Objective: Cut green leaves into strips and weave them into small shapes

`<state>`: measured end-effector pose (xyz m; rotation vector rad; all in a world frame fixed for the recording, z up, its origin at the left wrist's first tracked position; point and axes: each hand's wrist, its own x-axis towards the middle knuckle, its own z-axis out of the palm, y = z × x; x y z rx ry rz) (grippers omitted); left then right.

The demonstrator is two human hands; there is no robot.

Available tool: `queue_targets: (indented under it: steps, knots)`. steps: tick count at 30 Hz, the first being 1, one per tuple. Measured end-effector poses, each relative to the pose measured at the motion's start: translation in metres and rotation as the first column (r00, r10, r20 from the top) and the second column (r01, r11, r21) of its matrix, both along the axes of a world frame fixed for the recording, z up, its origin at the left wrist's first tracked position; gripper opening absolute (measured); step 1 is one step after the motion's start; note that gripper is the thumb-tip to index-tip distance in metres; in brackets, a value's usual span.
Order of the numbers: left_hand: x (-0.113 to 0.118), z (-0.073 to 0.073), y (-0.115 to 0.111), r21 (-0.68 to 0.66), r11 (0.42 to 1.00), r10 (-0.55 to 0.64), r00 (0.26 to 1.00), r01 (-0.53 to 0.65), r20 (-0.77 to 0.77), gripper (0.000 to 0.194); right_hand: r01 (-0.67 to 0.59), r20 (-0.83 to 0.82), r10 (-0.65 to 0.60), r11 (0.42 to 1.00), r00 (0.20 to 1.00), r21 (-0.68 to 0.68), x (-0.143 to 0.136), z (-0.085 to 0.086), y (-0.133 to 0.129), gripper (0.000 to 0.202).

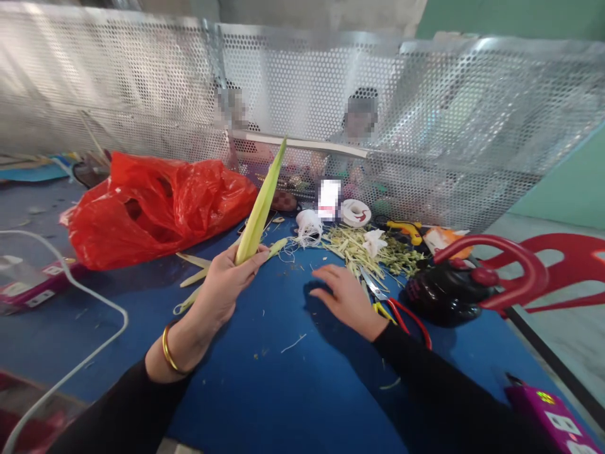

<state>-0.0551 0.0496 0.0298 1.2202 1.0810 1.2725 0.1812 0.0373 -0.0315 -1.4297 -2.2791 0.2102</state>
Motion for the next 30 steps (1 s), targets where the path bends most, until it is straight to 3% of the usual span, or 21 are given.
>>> queue_targets:
  steps: [2,5,10,12,14,16,18,22,25,30]
  knots:
    - [0.001,-0.001,-0.001,0.008,1.0,-0.008,1.0,0.008,0.003,0.02,-0.14,-0.024,0.138,0.987,0.99,-0.082,-0.017,0.004,-0.024,0.018]
    - [0.002,-0.002,-0.002,0.01,1.0,-0.023,1.0,0.023,-0.009,0.019,-0.242,-0.052,0.237,0.957,0.97,-0.162,-0.039,0.004,-0.051,0.009]
    - [0.003,-0.004,-0.002,0.004,0.999,-0.036,0.999,0.036,-0.018,0.018,-0.247,-0.051,0.241,0.952,0.969,-0.182,-0.045,-0.002,-0.047,0.015]
    - [0.003,-0.004,-0.001,0.002,0.999,-0.042,0.999,0.042,-0.022,0.018,-0.165,-0.046,0.16,0.975,0.986,-0.148,-0.035,-0.002,-0.033,0.016]
    - [0.002,-0.005,-0.001,0.006,0.999,-0.045,0.999,0.045,-0.026,0.019,0.017,-0.049,-0.021,0.997,0.999,-0.076,-0.018,0.0,-0.015,0.018]
    - [0.002,-0.006,0.0,0.009,0.999,-0.041,0.999,0.042,-0.031,0.019,0.248,-0.058,-0.247,0.968,0.967,0.018,0.001,0.002,0.005,0.029]
    - [0.002,-0.006,-0.001,0.003,0.999,-0.048,0.998,0.048,-0.033,0.017,0.373,-0.054,-0.37,0.926,0.928,0.067,0.016,0.001,0.021,0.031]
    - [0.002,-0.007,-0.001,0.009,0.997,-0.081,0.996,0.082,-0.046,0.016,0.351,0.031,-0.35,0.936,0.936,-0.015,0.018,-0.012,0.037,0.021]
    - [0.001,-0.008,-0.001,0.01,0.996,-0.084,0.995,0.084,-0.052,0.017,0.342,0.066,-0.338,0.937,0.939,-0.063,0.008,-0.022,0.041,0.029]
    - [0.0,-0.007,-0.001,-0.009,0.996,-0.085,0.995,0.085,-0.05,0.018,0.476,0.022,-0.476,0.88,0.879,0.008,0.017,-0.01,0.048,0.029]
